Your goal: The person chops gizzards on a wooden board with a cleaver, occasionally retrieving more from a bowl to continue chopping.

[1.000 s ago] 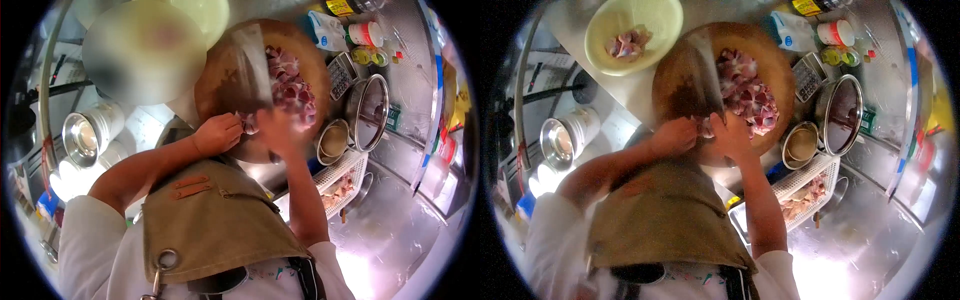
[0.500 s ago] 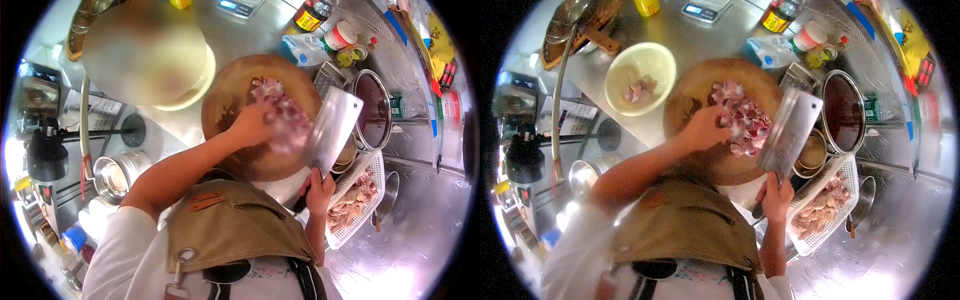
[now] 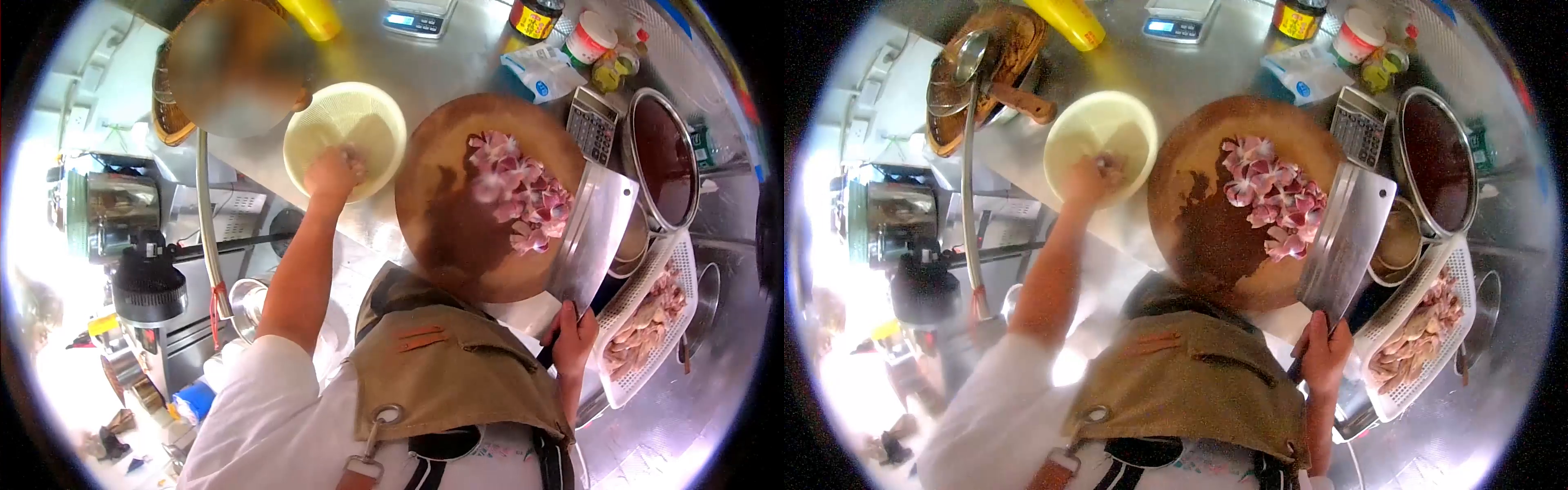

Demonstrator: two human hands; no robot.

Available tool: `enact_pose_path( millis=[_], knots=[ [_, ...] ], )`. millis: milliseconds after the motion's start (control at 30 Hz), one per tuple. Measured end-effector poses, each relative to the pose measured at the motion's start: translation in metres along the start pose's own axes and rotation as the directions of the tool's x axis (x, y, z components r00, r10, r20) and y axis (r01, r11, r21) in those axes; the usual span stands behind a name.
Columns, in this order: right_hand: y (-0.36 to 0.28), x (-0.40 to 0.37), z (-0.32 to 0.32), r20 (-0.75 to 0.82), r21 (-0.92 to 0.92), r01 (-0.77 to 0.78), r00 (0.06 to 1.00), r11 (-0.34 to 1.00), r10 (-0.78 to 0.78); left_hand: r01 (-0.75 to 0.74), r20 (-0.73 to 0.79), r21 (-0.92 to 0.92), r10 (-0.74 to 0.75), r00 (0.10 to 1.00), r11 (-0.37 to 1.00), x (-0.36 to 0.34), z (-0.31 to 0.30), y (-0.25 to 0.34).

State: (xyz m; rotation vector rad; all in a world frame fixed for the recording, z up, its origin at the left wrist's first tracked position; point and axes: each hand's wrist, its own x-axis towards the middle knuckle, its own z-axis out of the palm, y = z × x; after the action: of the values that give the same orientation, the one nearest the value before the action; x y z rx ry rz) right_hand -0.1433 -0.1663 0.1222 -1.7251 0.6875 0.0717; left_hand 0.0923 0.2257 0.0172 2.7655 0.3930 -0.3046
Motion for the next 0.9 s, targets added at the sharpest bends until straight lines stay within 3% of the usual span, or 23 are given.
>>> enact_pose_path(
  millis=[67, 167, 267, 333, 400, 467, 567, 667, 733, 800, 900],
  knots=[
    [0.007, 0.001, -0.002, 0.04, -0.012, 0.033, 0.999, 0.999, -0.033, -0.02, -0.048, -0.04, 0.018, 0.999, 0.999, -0.001, -0.004, 0.001],
    [0.012, 0.0, -0.001, 0.061, 0.008, 0.006, 0.998, 1.0, -0.007, 0.078, 0.041, -0.215, -0.071, 0.997, 0.974, 0.011, 0.003, -0.014],
    [0.013, 0.003, 0.0, 0.091, 0.013, 0.008, 0.996, 1.0, -0.009, -0.138, 0.139, 0.25, 0.105, 0.985, 0.959, -0.004, -0.022, 0.031],
    [0.01, 0.003, 0.0, 0.121, 0.001, 0.005, 0.993, 1.0, -0.006, -0.164, 0.104, 0.468, 0.13, 0.986, 0.868, 0.052, 0.058, -0.014],
    [0.006, 0.001, 0.0, 0.139, 0.007, 0.014, 0.99, 1.0, -0.015, -0.113, 0.084, 0.534, 0.08, 0.993, 0.838, 0.069, 0.074, -0.013],
    [0.005, -0.001, -0.001, 0.135, 0.01, 0.029, 0.99, 1.0, -0.03, 0.0, 0.096, 0.467, -0.051, 0.994, 0.884, 0.047, 0.04, 0.028],
    [0.011, -0.008, -0.005, 0.108, 0.014, 0.038, 0.993, 0.999, -0.04, -0.232, 0.078, 0.422, 0.22, 0.972, 0.876, 0.077, 0.056, -0.012],
    [0.016, -0.013, -0.009, 0.083, 0.027, 0.034, 0.996, 0.999, -0.036, -0.11, -0.004, 0.087, 0.111, 0.994, 0.99, 0.061, 0.018, -0.001],
    [0.015, -0.017, -0.011, 0.068, 0.026, 0.044, 0.997, 0.999, -0.046, -0.344, 0.03, 0.4, 0.363, 0.931, 0.85, 0.052, 0.012, 0.007],
    [0.02, -0.018, -0.016, 0.092, 0.09, -0.015, 0.996, 0.996, 0.007, -0.352, 0.095, 0.562, 0.364, 0.926, 0.748, 0.029, -0.001, 0.032],
    [0.021, -0.018, -0.021, 0.114, 0.089, -0.049, 0.993, 0.995, 0.039, -0.204, 0.049, 0.481, 0.206, 0.977, 0.853, 0.052, 0.023, 0.02]
  ],
)
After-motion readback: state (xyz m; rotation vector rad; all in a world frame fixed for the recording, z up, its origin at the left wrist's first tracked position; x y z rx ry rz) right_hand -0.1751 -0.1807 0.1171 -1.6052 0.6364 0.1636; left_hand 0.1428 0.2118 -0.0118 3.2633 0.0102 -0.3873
